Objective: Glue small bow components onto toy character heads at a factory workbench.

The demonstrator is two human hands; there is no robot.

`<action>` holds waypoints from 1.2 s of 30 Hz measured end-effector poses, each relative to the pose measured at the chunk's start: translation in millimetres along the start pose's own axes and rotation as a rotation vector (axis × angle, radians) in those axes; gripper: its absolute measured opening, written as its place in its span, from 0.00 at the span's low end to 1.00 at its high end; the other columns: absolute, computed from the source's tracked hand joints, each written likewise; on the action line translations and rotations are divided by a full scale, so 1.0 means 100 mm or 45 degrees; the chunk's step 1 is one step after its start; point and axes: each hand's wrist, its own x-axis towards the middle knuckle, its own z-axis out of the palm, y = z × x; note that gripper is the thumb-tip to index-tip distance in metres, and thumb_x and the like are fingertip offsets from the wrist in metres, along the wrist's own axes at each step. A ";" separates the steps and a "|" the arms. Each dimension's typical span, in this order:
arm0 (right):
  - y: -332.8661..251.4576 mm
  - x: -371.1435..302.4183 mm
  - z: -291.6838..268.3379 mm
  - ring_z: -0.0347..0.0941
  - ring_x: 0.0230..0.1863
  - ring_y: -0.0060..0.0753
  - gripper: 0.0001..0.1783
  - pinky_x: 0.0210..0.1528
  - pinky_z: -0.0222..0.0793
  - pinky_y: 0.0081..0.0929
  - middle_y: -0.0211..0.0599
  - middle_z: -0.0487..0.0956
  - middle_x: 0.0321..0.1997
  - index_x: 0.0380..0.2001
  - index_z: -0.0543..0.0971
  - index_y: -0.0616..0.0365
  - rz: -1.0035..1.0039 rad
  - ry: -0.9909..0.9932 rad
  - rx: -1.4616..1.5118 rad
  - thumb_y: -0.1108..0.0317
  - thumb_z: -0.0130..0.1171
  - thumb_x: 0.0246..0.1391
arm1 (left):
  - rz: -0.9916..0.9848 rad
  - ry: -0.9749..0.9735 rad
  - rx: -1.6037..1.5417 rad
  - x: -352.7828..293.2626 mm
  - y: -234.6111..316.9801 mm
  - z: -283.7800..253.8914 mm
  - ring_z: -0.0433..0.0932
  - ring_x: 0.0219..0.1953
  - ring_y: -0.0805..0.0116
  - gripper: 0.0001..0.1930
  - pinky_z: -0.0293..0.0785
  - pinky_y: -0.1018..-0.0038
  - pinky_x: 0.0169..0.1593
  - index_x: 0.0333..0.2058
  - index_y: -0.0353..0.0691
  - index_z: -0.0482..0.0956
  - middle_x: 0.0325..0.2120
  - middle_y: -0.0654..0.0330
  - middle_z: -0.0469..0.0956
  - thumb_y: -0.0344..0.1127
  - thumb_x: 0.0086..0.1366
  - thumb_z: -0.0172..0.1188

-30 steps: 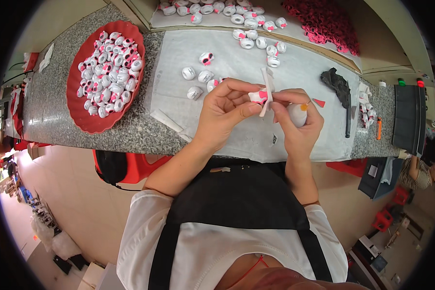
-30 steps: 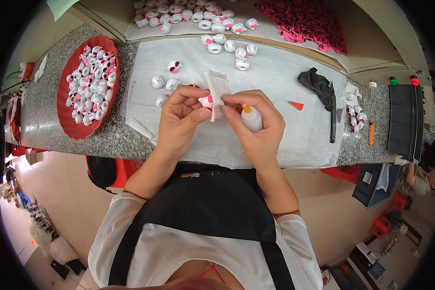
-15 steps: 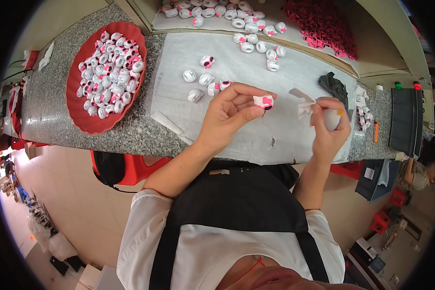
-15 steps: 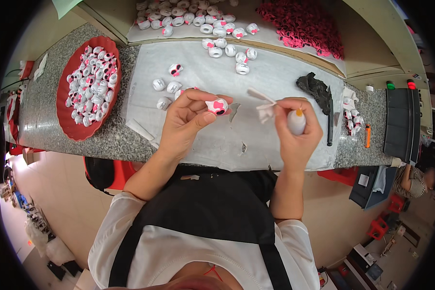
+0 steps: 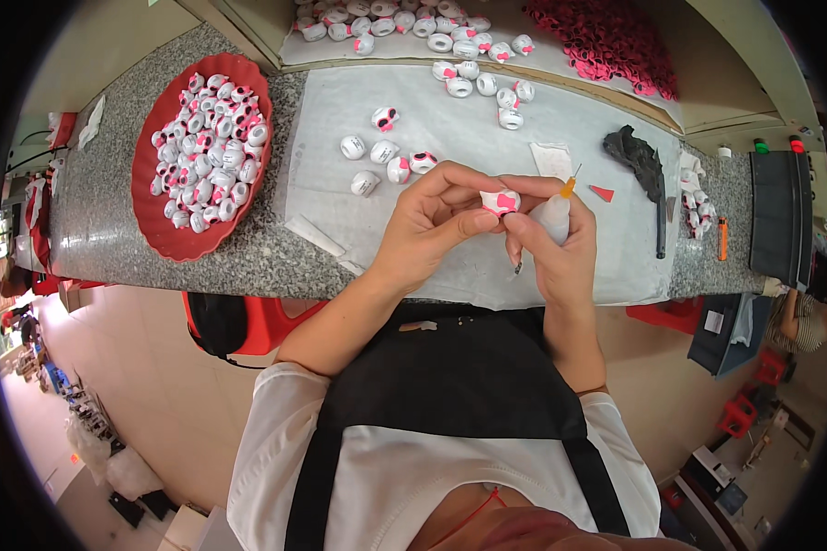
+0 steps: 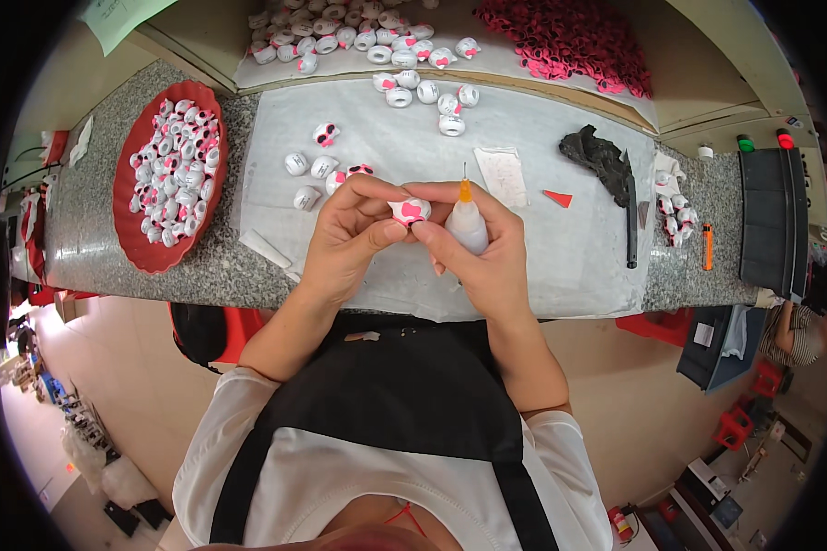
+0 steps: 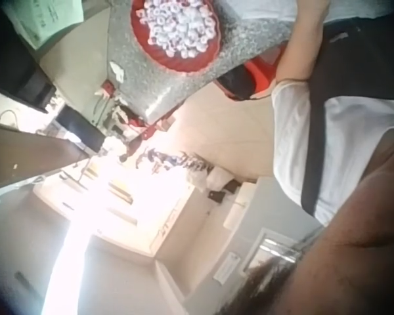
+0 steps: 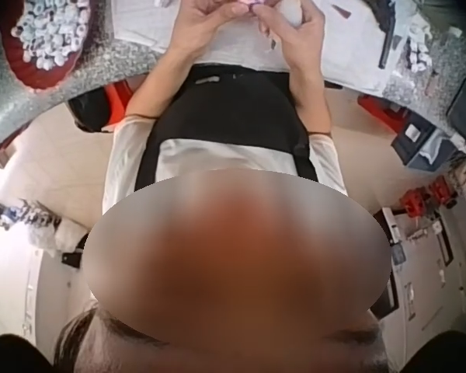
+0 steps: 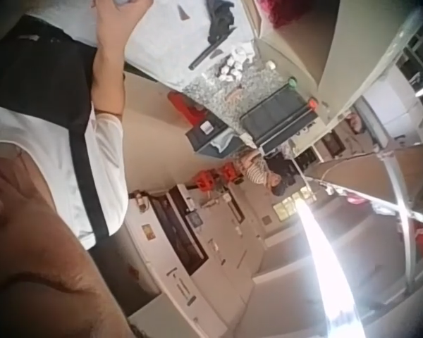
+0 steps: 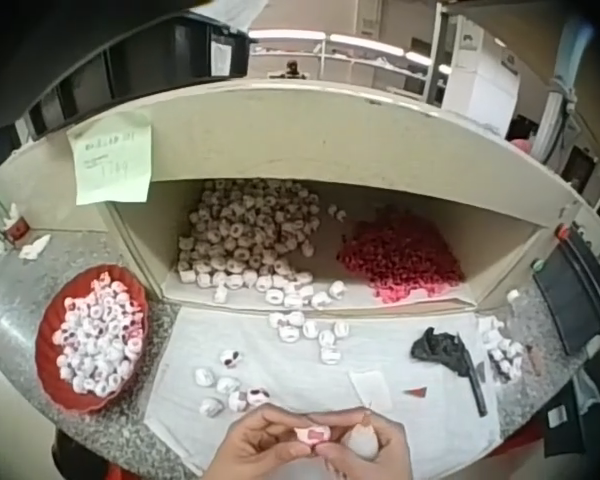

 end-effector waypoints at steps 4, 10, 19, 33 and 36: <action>0.03 -0.01 -0.01 0.63 0.14 0.19 0.14 0.13 0.56 0.13 0.37 0.70 0.19 0.33 0.70 0.67 -0.043 -0.001 0.024 0.78 0.52 0.38 | 0.008 -0.046 0.013 0.00 0.00 -0.02 0.70 0.35 0.72 0.09 0.69 0.75 0.37 0.34 0.34 0.65 0.33 0.55 0.70 0.23 0.53 0.49; 0.04 0.00 0.00 0.63 0.14 0.19 0.13 0.14 0.56 0.13 0.35 0.69 0.18 0.33 0.70 0.68 -0.084 0.012 0.020 0.77 0.52 0.38 | -0.002 -0.071 -0.026 0.01 0.00 -0.02 0.70 0.34 0.71 0.08 0.69 0.75 0.37 0.34 0.34 0.65 0.34 0.54 0.70 0.24 0.53 0.49; -0.03 0.23 -0.56 0.68 0.24 0.25 0.11 0.21 0.61 0.19 0.34 0.71 0.25 0.30 0.72 0.62 -0.437 0.316 -1.264 0.76 0.53 0.37 | -0.002 0.086 -0.013 0.04 0.00 0.00 0.66 0.44 0.64 0.11 0.65 0.68 0.44 0.36 0.37 0.66 0.36 0.54 0.68 0.27 0.52 0.51; 0.05 0.04 -0.16 0.59 0.17 0.16 0.02 0.17 0.54 0.11 0.32 0.68 0.22 0.22 0.70 0.65 -0.239 0.372 -0.372 0.79 0.51 0.39 | 0.248 0.123 0.267 0.02 -0.04 -0.01 0.68 0.39 0.70 0.11 0.68 0.74 0.42 0.35 0.31 0.68 0.35 0.56 0.68 0.20 0.50 0.50; 0.11 -0.01 0.03 0.60 0.18 0.16 0.03 0.17 0.54 0.12 0.32 0.68 0.23 0.22 0.70 0.65 -0.412 0.319 -0.376 0.81 0.51 0.38 | 0.212 0.192 0.288 0.01 -0.02 0.00 0.68 0.39 0.70 0.11 0.67 0.75 0.41 0.34 0.31 0.68 0.34 0.57 0.69 0.20 0.49 0.50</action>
